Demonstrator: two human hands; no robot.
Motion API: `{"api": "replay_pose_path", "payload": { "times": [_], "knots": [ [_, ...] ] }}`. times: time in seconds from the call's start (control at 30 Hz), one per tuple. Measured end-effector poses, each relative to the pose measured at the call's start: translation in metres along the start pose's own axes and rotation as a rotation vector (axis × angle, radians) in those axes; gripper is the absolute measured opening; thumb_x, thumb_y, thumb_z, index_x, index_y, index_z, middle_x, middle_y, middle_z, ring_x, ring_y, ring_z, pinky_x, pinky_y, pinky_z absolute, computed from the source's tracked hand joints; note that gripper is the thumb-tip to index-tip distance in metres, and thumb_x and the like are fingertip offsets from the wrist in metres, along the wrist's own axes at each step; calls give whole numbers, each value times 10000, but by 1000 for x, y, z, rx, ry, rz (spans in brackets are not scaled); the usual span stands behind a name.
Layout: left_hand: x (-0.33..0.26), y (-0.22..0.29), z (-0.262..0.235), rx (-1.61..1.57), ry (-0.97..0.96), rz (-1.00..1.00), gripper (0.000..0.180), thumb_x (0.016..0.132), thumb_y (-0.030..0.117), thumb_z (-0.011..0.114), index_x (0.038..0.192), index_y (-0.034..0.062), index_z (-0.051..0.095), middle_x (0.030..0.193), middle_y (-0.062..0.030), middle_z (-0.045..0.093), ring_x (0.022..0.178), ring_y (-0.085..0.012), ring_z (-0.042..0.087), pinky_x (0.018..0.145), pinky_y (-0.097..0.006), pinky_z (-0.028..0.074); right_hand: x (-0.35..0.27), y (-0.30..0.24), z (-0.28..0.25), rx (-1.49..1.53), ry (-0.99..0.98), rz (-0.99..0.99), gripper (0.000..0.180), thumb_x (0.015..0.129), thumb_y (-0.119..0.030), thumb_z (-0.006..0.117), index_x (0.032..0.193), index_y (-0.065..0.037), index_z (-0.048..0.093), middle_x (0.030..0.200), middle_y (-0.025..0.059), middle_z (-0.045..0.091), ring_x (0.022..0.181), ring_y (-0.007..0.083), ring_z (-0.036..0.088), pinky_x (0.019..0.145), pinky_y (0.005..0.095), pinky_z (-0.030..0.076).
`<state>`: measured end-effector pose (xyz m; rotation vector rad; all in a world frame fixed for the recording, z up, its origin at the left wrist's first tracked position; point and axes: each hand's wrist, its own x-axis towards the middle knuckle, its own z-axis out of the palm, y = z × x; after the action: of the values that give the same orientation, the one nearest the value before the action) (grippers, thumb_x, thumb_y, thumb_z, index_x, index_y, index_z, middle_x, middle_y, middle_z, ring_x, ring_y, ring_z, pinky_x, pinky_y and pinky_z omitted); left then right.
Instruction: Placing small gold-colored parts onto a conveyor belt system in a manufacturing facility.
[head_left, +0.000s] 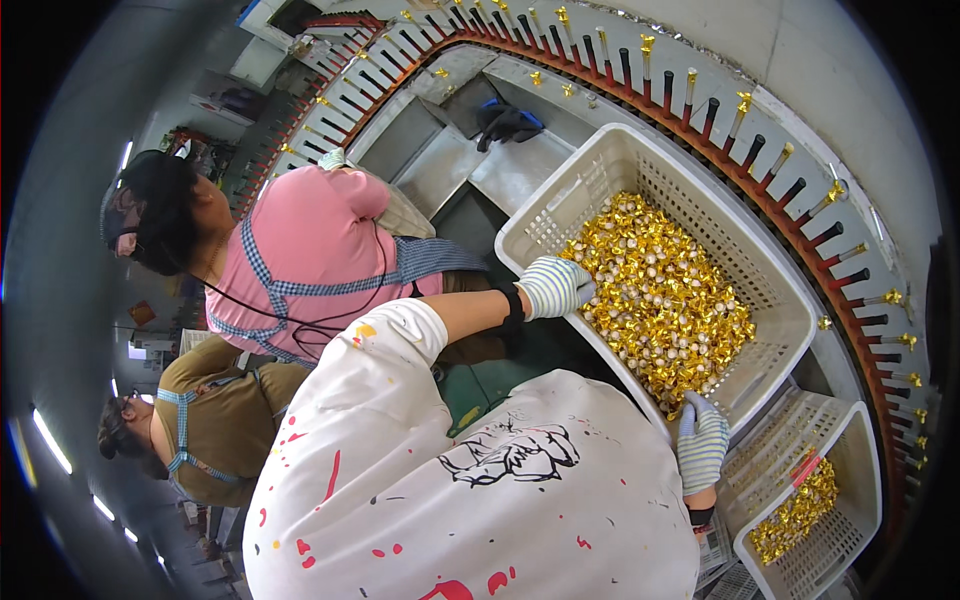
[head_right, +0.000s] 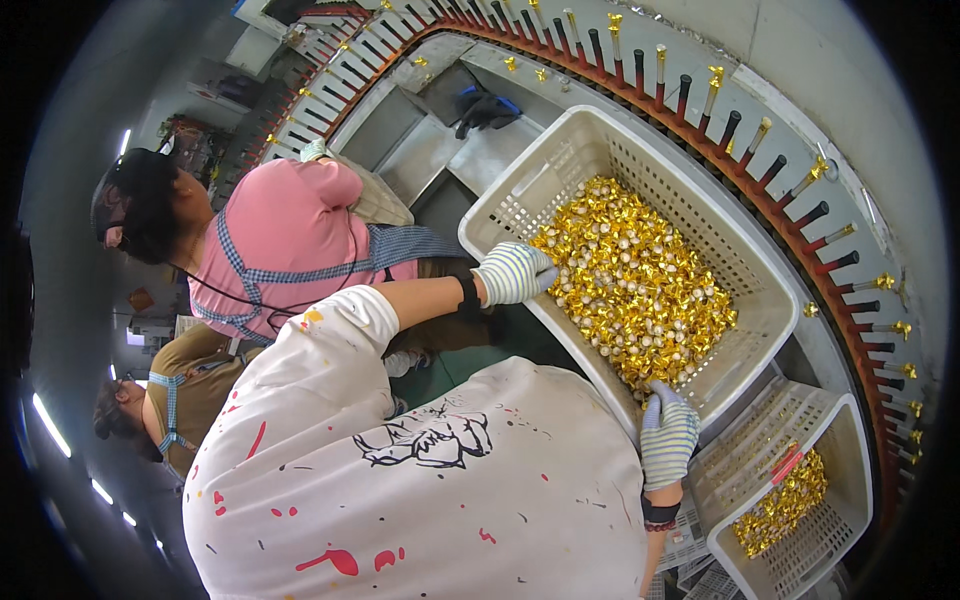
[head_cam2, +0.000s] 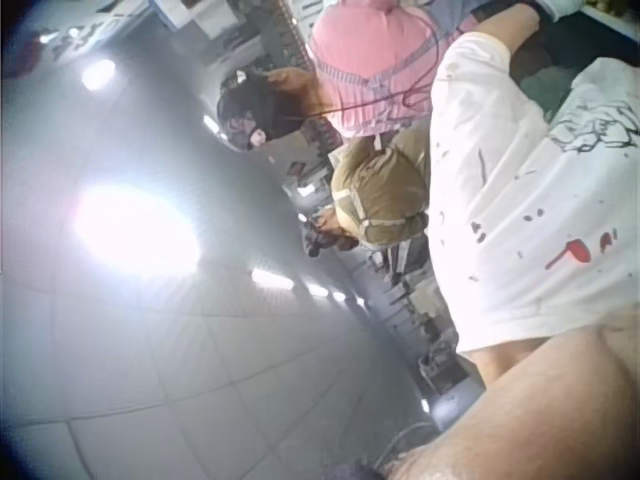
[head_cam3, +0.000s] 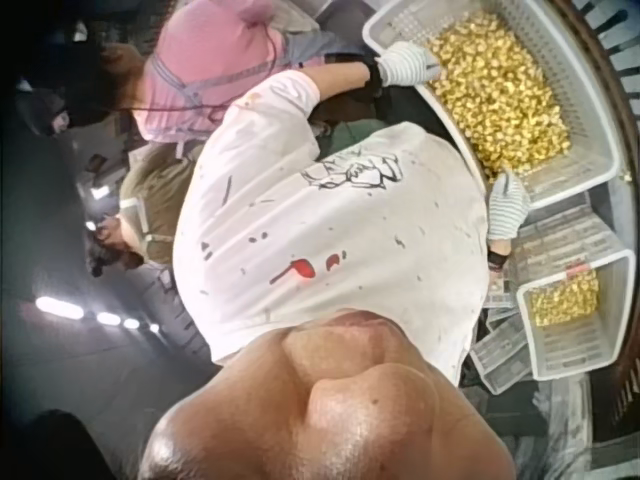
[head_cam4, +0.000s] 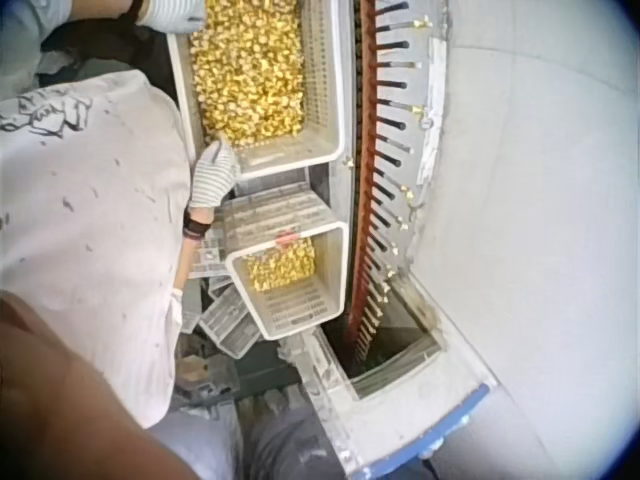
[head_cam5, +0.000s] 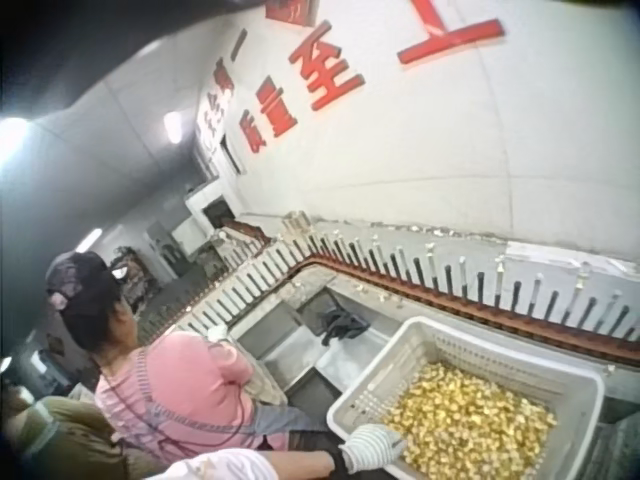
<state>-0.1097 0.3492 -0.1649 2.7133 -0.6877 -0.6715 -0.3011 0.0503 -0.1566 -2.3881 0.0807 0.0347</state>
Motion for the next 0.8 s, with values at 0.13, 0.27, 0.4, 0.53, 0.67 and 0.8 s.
{"api": "replay_pose_path", "payload": {
  "times": [0.13,0.27,0.4,0.53,0.67,0.8],
  "knots": [
    [-2,-4,3,-21,-18,52,334,902,325,502,889,47,686,836,-171,675,771,-367,639,706,-453,514,-1,6,15,-126,49,44,197,876,-88,562,1036,-68,674,956,177,682,875,342,644,806,421,498],
    [10,-5,13,-33,-225,210,309,898,313,492,904,60,670,850,-191,664,817,-383,633,752,-466,494,-10,-3,27,-108,60,103,205,890,-104,551,1049,-64,674,966,175,682,894,344,646,816,422,501],
    [35,18,20,-81,-393,436,303,895,295,488,891,47,661,862,-192,663,813,-382,632,761,-486,488,-23,-6,35,-132,155,242,207,893,-101,547,1053,-66,674,960,176,687,881,343,653,806,424,503],
    [57,35,24,70,-445,702,317,897,330,501,941,62,664,911,-171,674,862,-378,633,783,-492,494,-12,-31,35,-289,309,238,201,850,-104,579,1019,-71,682,871,149,685,779,356,630,741,457,485],
    [81,50,-3,16,-561,695,323,905,318,507,1066,82,659,1017,-176,671,934,-358,635,835,-453,497,-1,-34,36,-358,291,294,207,834,-140,563,985,-67,683,826,166,683,750,330,649,724,441,488],
    [126,87,-19,-2,-532,836,353,920,337,521,1110,66,647,1040,-175,670,950,-352,638,857,-434,502,-11,-32,38,-366,365,338,185,834,-148,564,955,-68,680,819,152,687,744,318,653,716,431,491]
  ]
}}
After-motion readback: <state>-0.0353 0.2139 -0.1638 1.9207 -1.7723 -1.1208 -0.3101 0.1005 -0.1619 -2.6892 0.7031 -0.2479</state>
